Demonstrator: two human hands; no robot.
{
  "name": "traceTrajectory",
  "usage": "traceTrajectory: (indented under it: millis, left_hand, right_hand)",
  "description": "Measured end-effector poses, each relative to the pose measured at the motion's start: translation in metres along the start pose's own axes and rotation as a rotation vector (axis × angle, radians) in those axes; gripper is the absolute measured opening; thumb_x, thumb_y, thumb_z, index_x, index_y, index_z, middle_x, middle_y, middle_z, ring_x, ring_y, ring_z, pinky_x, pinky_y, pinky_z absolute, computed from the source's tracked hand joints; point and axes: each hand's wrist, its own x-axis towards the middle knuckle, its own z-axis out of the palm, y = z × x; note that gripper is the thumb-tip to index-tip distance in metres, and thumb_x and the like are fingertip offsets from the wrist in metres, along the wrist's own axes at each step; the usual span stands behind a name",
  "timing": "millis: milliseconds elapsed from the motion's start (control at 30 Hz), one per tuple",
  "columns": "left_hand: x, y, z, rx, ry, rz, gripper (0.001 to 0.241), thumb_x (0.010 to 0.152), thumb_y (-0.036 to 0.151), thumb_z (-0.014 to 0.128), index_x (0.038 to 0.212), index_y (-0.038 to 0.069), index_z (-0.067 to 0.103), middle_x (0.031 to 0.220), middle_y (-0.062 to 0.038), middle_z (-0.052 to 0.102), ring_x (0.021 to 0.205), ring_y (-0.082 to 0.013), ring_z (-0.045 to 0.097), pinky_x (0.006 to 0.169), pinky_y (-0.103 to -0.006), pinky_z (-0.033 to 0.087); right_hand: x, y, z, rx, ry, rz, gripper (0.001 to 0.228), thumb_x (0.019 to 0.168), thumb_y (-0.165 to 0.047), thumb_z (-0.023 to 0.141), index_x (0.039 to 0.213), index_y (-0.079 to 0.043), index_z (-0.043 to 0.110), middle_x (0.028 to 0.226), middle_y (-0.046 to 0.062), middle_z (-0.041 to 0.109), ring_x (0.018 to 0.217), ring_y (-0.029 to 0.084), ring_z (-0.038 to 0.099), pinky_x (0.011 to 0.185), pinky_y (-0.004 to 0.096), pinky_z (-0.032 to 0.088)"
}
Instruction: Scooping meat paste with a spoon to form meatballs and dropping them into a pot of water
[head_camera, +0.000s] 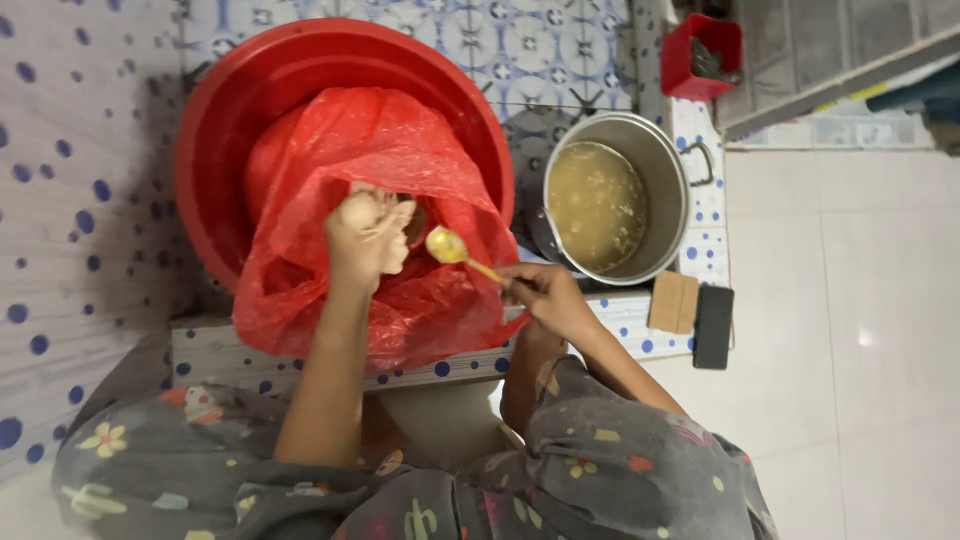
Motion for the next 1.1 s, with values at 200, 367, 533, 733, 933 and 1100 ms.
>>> traceTrajectory:
  millis: [200,367,533,733,933,1100]
  left_hand:
    - [0.026,-0.043,-0.030,0.073,-0.111,0.043,0.067,0.105,0.064,0.037,0.063,0.015,0.053,0.047,-0.004,0.049,0.032,-0.0101,0.044,0.025,-0.0200,0.031]
    - [0.023,-0.046,-0.026,-0.146,-0.143,-0.003,0.008,0.103,0.011,0.062,0.108,0.006,0.058,0.060,-0.014,0.053,0.035,-0.0147,0.046,0.023,-0.0253,0.039]
    - [0.011,-0.025,-0.018,-0.046,-0.168,-0.005,0.016,0.094,0.000,0.070,0.109,-0.001,0.064,0.073,-0.018,0.070,0.034,-0.0145,0.051,0.024,-0.0256,0.046]
    - [0.026,-0.046,-0.029,0.168,-0.069,0.120,0.016,0.088,-0.004,0.070,0.077,0.001,0.059,0.049,-0.016,0.058,0.032,-0.0212,0.054,0.024,-0.0355,0.045]
    - [-0.003,0.000,-0.012,0.171,-0.147,0.177,0.025,0.084,0.000,0.080,0.074,0.001,0.057,0.051,-0.014,0.059,0.036,-0.0186,0.057,0.029,-0.0327,0.047]
    - [-0.010,0.011,-0.008,0.187,-0.148,0.241,0.017,0.079,-0.006,0.078,0.082,0.000,0.063,0.063,-0.013,0.067,0.047,-0.0156,0.061,0.039,-0.0315,0.052]
  right_hand:
    - [-0.006,-0.039,-0.002,0.025,0.075,0.140,0.026,0.094,-0.006,0.066,0.117,-0.006,0.077,0.065,0.012,0.074,0.058,0.011,0.061,0.057,0.023,0.049]
    - [-0.008,-0.061,0.002,0.041,0.087,0.147,0.025,0.093,-0.006,0.067,0.116,-0.006,0.077,0.064,0.012,0.074,0.057,0.011,0.062,0.057,0.022,0.049]
    - [-0.011,-0.070,0.005,0.073,0.108,0.157,0.025,0.092,-0.004,0.066,0.114,-0.003,0.077,0.062,0.013,0.072,0.044,0.007,0.053,0.041,0.017,0.039]
    - [-0.002,-0.024,0.004,0.124,0.127,0.139,0.024,0.092,-0.002,0.067,0.114,0.000,0.075,0.060,0.016,0.070,0.035,0.008,0.050,0.034,0.017,0.037]
    - [-0.001,-0.022,0.006,0.143,0.146,0.123,0.023,0.091,0.000,0.068,0.113,0.002,0.075,0.060,0.017,0.069,0.033,0.008,0.048,0.031,0.018,0.036]
    - [-0.003,-0.036,0.008,0.136,0.142,0.119,0.024,0.091,0.001,0.067,0.113,0.003,0.074,0.060,0.018,0.069,0.033,0.009,0.049,0.031,0.019,0.037]
